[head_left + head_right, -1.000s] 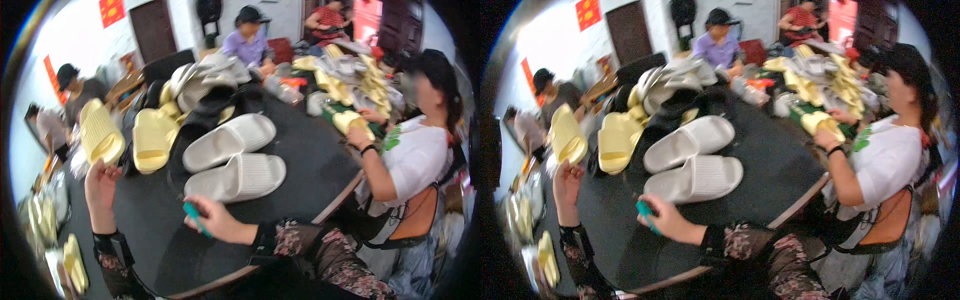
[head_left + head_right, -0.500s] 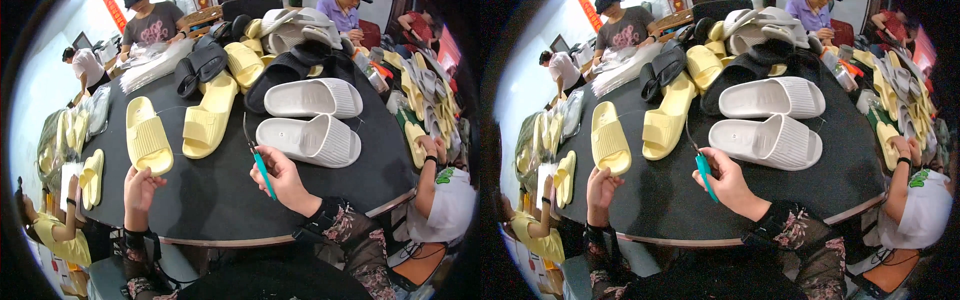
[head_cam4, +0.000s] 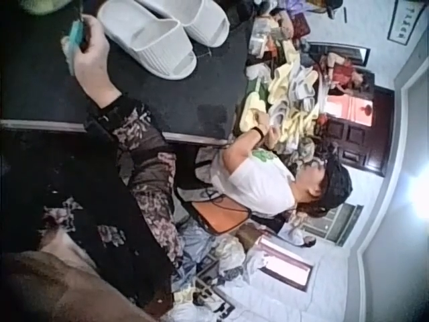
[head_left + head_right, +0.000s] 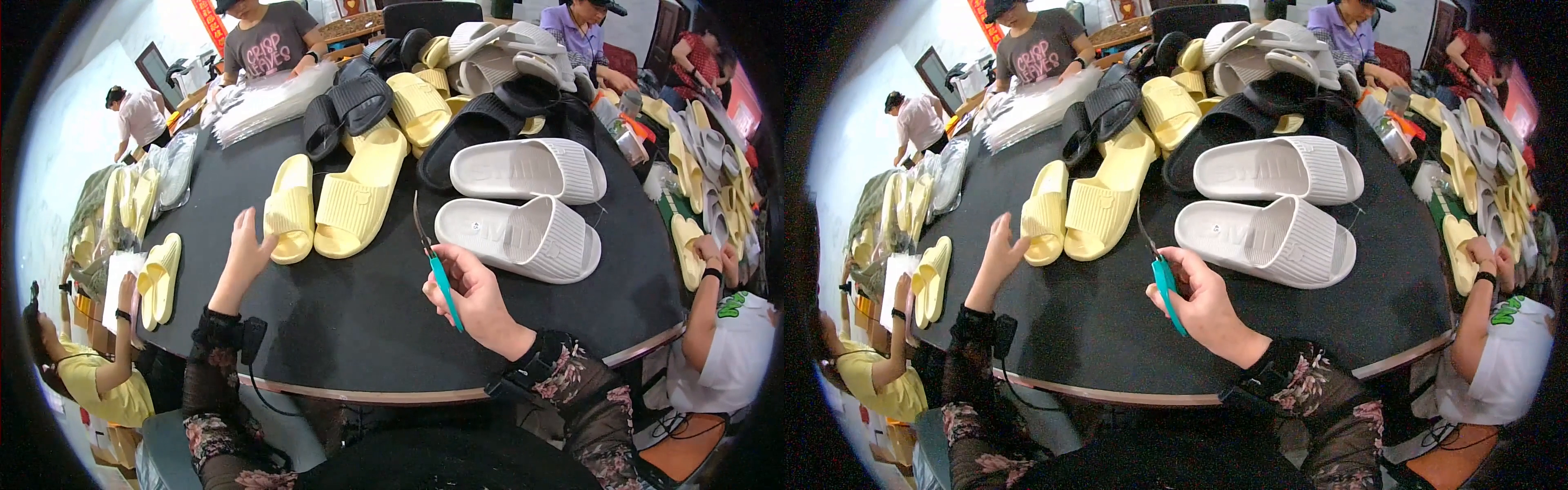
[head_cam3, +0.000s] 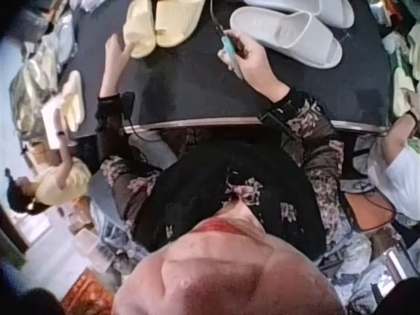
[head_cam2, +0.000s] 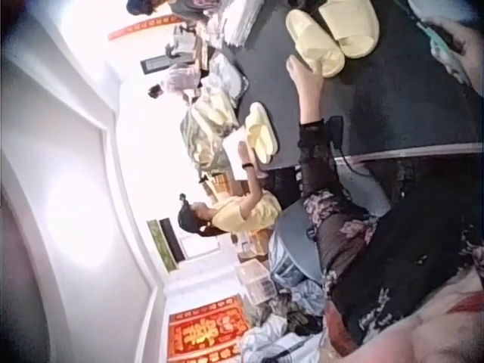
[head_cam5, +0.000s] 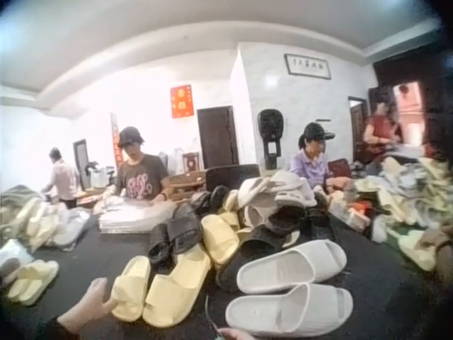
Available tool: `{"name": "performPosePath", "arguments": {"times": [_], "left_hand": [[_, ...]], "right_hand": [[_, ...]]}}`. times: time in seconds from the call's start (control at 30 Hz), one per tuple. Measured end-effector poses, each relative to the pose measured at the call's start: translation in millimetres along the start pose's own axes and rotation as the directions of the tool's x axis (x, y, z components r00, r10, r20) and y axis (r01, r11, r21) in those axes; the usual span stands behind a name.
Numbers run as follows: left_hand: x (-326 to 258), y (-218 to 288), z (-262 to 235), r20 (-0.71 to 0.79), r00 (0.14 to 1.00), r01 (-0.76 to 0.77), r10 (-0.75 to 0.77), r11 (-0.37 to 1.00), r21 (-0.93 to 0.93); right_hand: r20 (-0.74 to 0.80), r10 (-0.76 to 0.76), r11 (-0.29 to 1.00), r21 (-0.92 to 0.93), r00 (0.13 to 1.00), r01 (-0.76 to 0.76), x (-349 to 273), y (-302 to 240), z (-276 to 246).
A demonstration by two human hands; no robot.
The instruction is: Using scissors to trim excess material and threads from slippers at a manufacturing station.
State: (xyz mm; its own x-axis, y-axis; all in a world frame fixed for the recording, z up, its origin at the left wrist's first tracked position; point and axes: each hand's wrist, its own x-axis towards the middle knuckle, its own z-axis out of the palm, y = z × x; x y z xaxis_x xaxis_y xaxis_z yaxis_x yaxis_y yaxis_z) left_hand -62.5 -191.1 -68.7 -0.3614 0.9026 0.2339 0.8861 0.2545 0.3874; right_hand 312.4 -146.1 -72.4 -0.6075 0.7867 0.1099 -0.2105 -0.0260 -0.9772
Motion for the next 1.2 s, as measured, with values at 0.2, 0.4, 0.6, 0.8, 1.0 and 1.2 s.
{"name": "performPosePath", "arguments": {"times": [0.2,0.4,0.6,0.8,1.0,1.2], "left_hand": [[41.5,31.5,-6.7,0.061,0.969,-0.242,0.237,0.967,0.081],[63.6,82.5,5.5,0.226,0.926,-0.336,0.303,0.934,0.123],[74.7,89.0,4.3,0.398,0.886,-0.259,0.239,0.966,-0.003],[75.5,93.0,-10.0,0.49,0.863,-0.188,0.123,0.978,0.085],[69.8,81.0,-14.6,0.415,0.889,-0.281,0.195,0.947,0.158],[67.2,74.9,-16.4,0.466,0.868,-0.263,0.169,0.954,0.144]], "right_hand": [[0.039,-0.035,0.993,-0.113,0.999,0.039,1.1,5.0,0.3],[0.04,-0.04,0.995,-0.086,0.998,0.043,0.7,5.7,1.1],[0.02,-0.043,0.995,-0.091,0.999,0.045,-0.2,1.9,3.1],[0.053,-0.056,0.993,-0.098,0.997,0.061,0.8,2.8,-0.2],[0.038,-0.03,0.993,-0.11,0.999,0.034,-0.3,0.9,1.4],[0.02,-0.078,0.991,-0.11,0.997,0.079,-1.0,4.9,2.6]]}}
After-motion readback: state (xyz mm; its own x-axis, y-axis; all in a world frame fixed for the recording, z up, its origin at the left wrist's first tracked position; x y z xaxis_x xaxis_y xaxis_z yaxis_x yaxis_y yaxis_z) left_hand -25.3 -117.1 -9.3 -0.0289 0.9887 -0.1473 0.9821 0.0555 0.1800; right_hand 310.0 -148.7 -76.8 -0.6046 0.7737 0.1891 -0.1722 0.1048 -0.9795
